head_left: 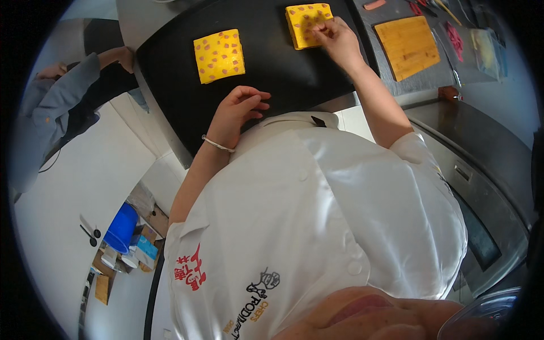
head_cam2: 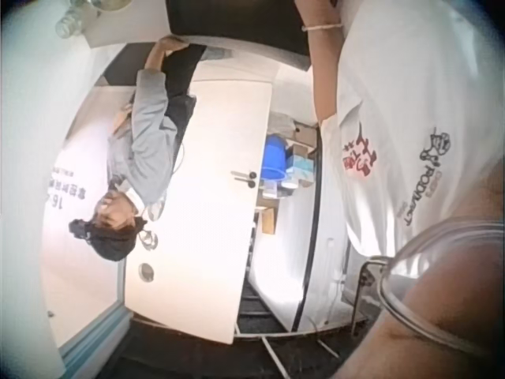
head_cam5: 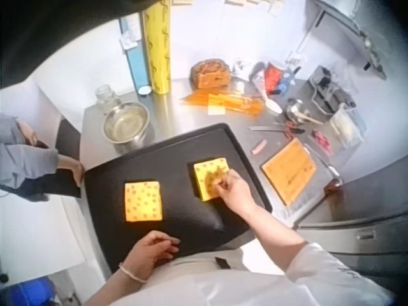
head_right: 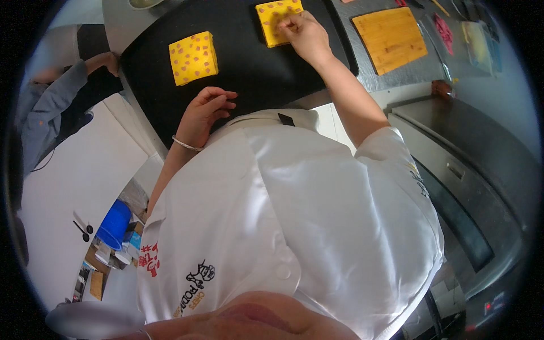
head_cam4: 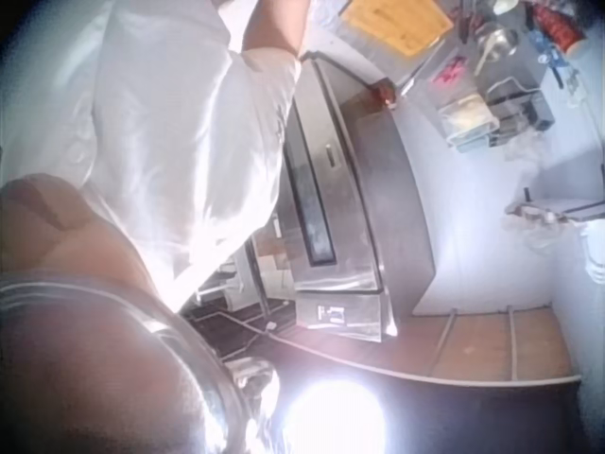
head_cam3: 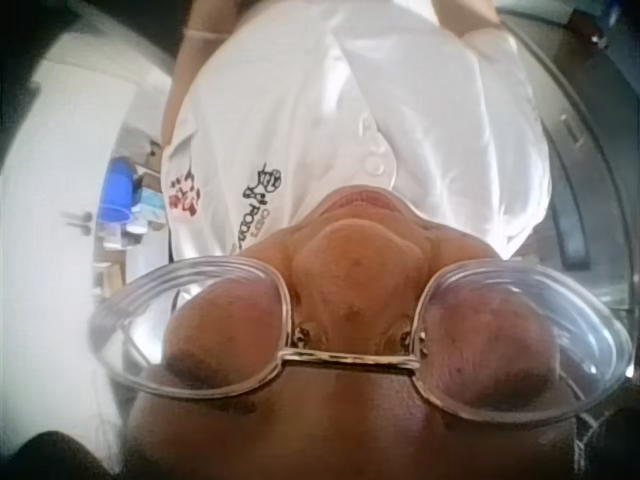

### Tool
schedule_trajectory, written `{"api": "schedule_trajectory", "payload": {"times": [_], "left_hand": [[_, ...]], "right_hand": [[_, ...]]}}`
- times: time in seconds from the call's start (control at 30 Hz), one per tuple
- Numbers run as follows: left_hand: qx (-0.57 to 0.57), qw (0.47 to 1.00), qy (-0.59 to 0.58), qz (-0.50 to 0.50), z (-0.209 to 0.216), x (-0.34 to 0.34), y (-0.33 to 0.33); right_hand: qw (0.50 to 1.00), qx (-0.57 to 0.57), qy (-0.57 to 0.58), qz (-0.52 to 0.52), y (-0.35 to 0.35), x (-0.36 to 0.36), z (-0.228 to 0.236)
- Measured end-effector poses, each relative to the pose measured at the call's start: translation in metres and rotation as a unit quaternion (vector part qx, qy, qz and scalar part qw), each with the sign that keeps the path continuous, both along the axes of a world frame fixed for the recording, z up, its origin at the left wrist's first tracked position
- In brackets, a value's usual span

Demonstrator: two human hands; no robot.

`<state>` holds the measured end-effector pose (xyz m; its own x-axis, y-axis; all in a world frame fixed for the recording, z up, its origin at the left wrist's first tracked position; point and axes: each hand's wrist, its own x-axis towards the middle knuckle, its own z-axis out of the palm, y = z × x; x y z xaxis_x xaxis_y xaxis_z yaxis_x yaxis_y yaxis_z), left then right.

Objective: The person places corn kernels onto two square food items on a black tray, then uses a piping bag to apply white icing in a zigzag pattern over the corn. The person handles the tray and ingredients by hand throughout the process.

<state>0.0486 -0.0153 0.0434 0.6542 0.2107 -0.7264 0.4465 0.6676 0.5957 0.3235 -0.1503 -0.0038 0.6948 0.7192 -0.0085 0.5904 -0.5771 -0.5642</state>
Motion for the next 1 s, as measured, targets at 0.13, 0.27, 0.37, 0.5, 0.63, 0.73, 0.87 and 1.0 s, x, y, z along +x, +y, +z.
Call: {"api": "schedule_trajectory", "payload": {"times": [0.13, 0.27, 0.37, 0.5, 0.63, 0.73, 0.87, 1.0], "left_hand": [[0.005, 1.000, 0.010, 0.000, 0.001, -0.001, -0.001], [0.003, 1.000, -0.004, -0.008, 0.004, 0.001, 0.001], [0.004, 1.000, -0.002, -0.003, 0.004, -0.001, 0.001], [0.001, 1.000, 0.004, 0.007, 0.003, -0.003, 0.001], [0.002, 1.000, -0.004, 0.008, 0.004, -0.002, 0.001], [-0.003, 1.000, 0.012, 0.024, -0.001, -0.003, 0.002], [-0.001, 1.000, 0.000, 0.021, -0.001, -0.002, 0.001], [0.007, 1.000, -0.021, 0.000, 0.000, -0.001, -0.002]], "right_hand": [[0.996, 0.034, -0.079, 0.029, 0.023, 0.025, -0.011], [0.997, 0.061, -0.032, 0.046, 0.043, 0.028, -0.009], [0.995, 0.040, -0.045, 0.074, 0.048, 0.029, -0.009], [0.996, 0.023, -0.082, 0.032, 0.055, 0.027, 0.001], [0.990, 0.130, -0.057, 0.002, 0.029, 0.050, -0.006], [0.970, 0.167, -0.174, 0.005, -0.013, 0.069, -0.012], [0.975, 0.091, -0.203, -0.012, -0.049, 0.038, -0.021], [0.969, 0.065, -0.239, -0.024, -0.057, 0.017, -0.030]]}}
